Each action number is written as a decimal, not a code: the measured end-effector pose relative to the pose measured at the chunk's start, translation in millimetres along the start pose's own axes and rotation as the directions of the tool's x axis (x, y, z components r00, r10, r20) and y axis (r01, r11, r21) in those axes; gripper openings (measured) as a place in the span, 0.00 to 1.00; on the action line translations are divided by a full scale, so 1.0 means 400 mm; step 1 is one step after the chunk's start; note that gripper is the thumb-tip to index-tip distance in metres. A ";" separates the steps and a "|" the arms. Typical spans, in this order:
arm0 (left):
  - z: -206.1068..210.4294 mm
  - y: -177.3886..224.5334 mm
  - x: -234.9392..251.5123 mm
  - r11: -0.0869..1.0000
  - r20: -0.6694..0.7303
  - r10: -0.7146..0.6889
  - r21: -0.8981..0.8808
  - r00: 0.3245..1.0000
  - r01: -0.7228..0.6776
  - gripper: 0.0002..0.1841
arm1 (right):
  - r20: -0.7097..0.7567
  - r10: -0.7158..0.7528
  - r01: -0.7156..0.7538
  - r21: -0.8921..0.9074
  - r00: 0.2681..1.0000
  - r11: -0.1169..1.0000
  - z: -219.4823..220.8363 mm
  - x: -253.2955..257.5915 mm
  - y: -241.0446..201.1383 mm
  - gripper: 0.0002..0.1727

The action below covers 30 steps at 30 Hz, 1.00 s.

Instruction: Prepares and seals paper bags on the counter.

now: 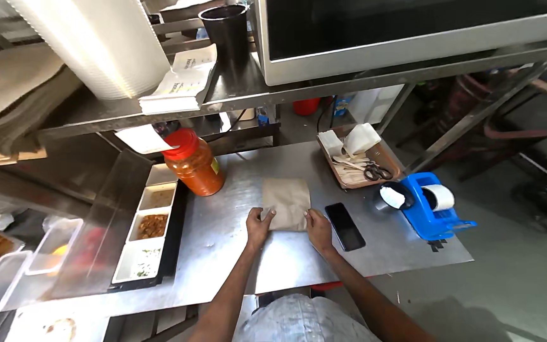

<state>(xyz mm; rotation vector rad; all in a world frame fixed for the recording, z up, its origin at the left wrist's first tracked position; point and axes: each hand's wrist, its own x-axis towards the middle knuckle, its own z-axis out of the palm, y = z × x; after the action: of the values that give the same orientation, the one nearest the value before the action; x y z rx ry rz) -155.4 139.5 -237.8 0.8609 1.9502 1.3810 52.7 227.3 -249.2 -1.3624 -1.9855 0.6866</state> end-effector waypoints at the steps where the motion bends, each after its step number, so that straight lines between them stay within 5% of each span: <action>1: 0.004 -0.006 -0.003 1.000 -0.002 0.031 -0.002 1.000 -0.031 0.19 | -0.017 -0.011 0.012 0.030 1.000 0.999 -0.001 -0.009 0.006 0.13; 9: 0.033 0.018 -0.063 0.982 -0.117 0.042 0.188 0.992 -0.019 0.20 | -0.021 0.057 -0.057 0.008 0.998 0.998 0.000 -0.022 -0.004 0.12; 16: -0.016 0.007 -0.050 0.994 0.213 -0.108 0.027 0.971 0.105 0.30 | 0.060 0.216 -0.222 0.108 0.975 0.969 -0.016 -0.026 -0.003 0.14; 21: 0.003 0.015 -0.065 0.984 0.061 -0.034 0.178 0.998 0.023 0.15 | 0.134 0.259 -0.269 0.057 0.956 0.962 -0.032 -0.041 -0.016 0.16; 26: 0.001 0.026 -0.050 0.985 0.085 -0.126 0.132 0.988 0.114 0.18 | 0.271 0.417 -0.428 -0.020 0.868 0.903 -0.054 -0.008 -0.024 0.20; 28: 0.004 0.026 -0.038 0.987 0.071 -0.091 0.141 0.993 0.080 0.19 | 0.165 0.389 -0.383 -0.072 0.906 0.921 -0.062 -0.009 -0.038 0.16; 30: 0.016 0.025 -0.037 0.991 0.058 -0.054 0.124 0.997 0.047 0.19 | 0.031 0.122 -0.116 -0.162 0.992 0.980 -0.070 -0.029 -0.065 0.15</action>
<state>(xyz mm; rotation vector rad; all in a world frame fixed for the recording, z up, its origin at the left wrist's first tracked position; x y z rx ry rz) -139.7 134.0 -228.4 0.8933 2.0127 1.2020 60.6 209.8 -214.1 -1.5843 -2.0407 0.6245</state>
